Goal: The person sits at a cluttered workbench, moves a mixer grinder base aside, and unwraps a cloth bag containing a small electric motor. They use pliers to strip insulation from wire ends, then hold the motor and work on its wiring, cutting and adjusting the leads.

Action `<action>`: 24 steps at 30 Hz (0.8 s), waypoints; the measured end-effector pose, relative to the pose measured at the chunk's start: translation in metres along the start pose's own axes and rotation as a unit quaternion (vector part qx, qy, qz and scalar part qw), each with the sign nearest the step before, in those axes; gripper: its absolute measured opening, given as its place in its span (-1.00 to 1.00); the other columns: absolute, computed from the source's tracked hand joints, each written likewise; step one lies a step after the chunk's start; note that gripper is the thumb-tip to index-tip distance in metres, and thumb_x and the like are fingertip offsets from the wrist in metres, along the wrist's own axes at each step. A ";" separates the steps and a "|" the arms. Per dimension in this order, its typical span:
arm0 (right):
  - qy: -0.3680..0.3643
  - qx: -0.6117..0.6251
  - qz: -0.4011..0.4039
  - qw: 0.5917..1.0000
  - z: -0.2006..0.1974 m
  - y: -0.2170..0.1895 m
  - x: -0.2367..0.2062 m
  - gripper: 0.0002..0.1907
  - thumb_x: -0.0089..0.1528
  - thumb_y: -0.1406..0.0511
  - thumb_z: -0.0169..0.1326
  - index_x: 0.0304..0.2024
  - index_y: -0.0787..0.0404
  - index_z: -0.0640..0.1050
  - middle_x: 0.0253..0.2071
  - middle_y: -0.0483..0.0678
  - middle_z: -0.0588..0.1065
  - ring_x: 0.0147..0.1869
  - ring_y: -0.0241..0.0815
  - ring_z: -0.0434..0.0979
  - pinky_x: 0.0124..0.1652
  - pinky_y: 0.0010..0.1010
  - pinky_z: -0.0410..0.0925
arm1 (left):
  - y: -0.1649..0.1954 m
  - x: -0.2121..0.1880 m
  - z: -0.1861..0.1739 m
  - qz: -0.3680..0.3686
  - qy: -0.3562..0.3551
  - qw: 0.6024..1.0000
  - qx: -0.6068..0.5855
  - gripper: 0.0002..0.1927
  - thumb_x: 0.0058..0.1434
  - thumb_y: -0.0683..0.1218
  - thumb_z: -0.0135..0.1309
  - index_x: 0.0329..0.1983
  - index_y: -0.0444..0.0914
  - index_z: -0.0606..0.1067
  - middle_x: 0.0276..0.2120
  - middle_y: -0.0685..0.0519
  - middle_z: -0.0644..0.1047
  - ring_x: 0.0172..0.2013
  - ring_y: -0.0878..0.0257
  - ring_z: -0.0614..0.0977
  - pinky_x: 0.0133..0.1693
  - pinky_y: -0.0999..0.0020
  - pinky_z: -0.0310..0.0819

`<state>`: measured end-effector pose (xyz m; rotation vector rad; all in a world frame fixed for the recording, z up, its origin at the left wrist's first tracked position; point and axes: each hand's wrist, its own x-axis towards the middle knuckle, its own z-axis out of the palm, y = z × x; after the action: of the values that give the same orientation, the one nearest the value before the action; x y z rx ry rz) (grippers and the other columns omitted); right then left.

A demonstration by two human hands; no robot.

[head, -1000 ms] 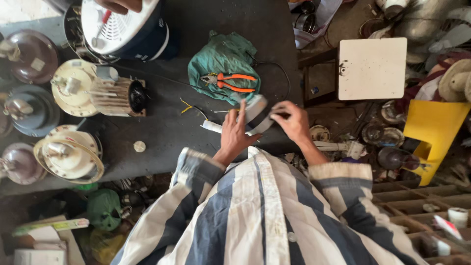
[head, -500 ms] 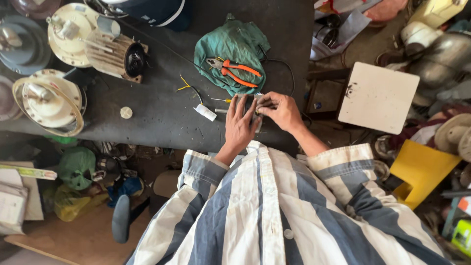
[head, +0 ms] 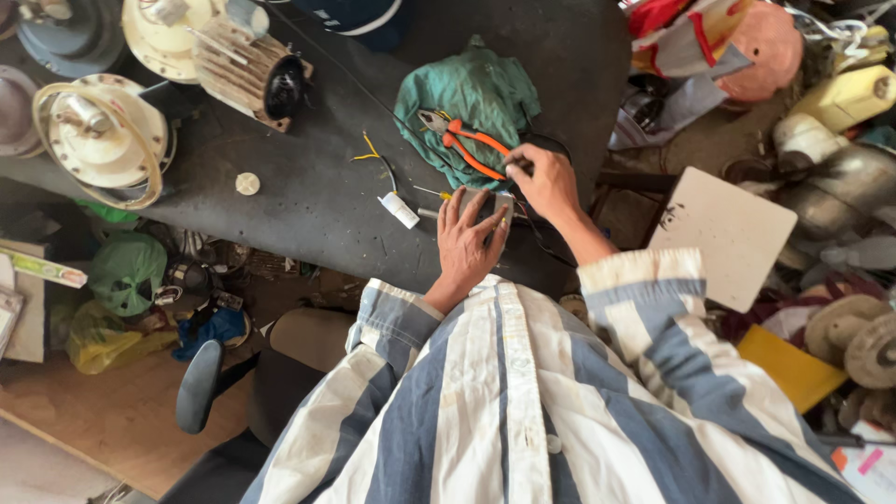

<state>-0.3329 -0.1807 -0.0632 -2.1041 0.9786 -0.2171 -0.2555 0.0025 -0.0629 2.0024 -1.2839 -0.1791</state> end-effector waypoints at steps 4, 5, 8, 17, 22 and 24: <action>0.035 -0.167 -0.169 0.971 0.028 0.001 0.042 -0.40 0.01 0.25 0.38 0.10 0.07 0.51 -0.03 0.08 0.49 -0.03 0.24 0.57 -0.11 -0.01 0.48 | 0.000 0.000 0.000 0.007 -0.008 1.000 0.018 -0.71 0.32 0.03 0.10 0.06 -0.03 0.65 0.27 0.01 0.48 0.40 -0.14 0.28 0.42 -0.20 -0.05; 0.014 -0.187 -0.181 0.965 0.038 0.000 0.052 -0.25 -0.10 0.23 0.41 0.13 0.12 0.45 -0.02 0.15 0.42 0.00 0.33 0.55 -0.13 0.07 0.47 | -0.001 0.000 0.000 0.009 -0.011 1.000 0.019 -0.70 0.32 0.03 0.09 0.08 -0.03 0.65 0.28 0.02 0.47 0.41 -0.13 0.28 0.42 -0.21 -0.06; -0.064 -0.275 -0.145 0.948 0.054 -0.001 0.071 -0.14 -0.05 0.31 0.32 0.30 0.11 0.31 0.13 0.25 0.29 -0.02 0.40 0.55 -0.12 0.10 0.46 | -0.003 0.001 0.001 0.010 -0.016 1.000 0.022 -0.69 0.33 0.03 0.08 0.11 -0.03 0.63 0.28 0.03 0.47 0.43 -0.10 0.26 0.44 -0.22 -0.09; -0.160 -0.100 0.024 0.982 -0.004 -0.006 0.045 -0.26 0.12 0.18 0.23 0.30 0.13 0.27 -0.06 0.19 0.49 -0.09 0.13 0.57 -0.09 -0.04 0.42 | -0.009 -0.002 0.004 0.059 -0.037 0.996 0.057 -0.60 0.31 0.03 0.11 0.23 -0.03 0.54 0.29 0.02 0.46 0.42 -0.07 0.30 0.44 -0.20 -0.05; -0.221 0.335 0.069 0.913 -0.057 0.009 -0.048 -0.69 0.31 0.28 0.09 0.07 0.23 0.41 -0.03 0.07 0.51 -0.04 -0.21 0.57 0.04 -0.34 0.42 | -0.025 0.001 0.003 0.142 -0.066 0.985 0.075 -0.53 0.35 0.07 0.12 0.31 -0.07 0.46 0.33 0.02 0.43 0.40 -0.05 0.33 0.44 -0.15 0.00; -0.256 0.362 0.042 0.895 -0.070 0.016 -0.081 -0.82 0.22 0.37 0.13 -0.20 0.24 0.40 0.04 0.14 0.55 0.04 -0.15 0.59 0.07 -0.26 0.43 | -0.034 0.005 0.003 0.168 -0.081 0.979 0.075 -0.51 0.34 0.08 0.12 0.31 -0.10 0.45 0.32 -0.01 0.42 0.39 -0.06 0.34 0.43 -0.14 0.02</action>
<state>-0.4292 -0.1704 -0.0141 -1.3206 0.5411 0.0284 -0.2303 0.0042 -0.0857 1.8883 -1.7655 -0.0848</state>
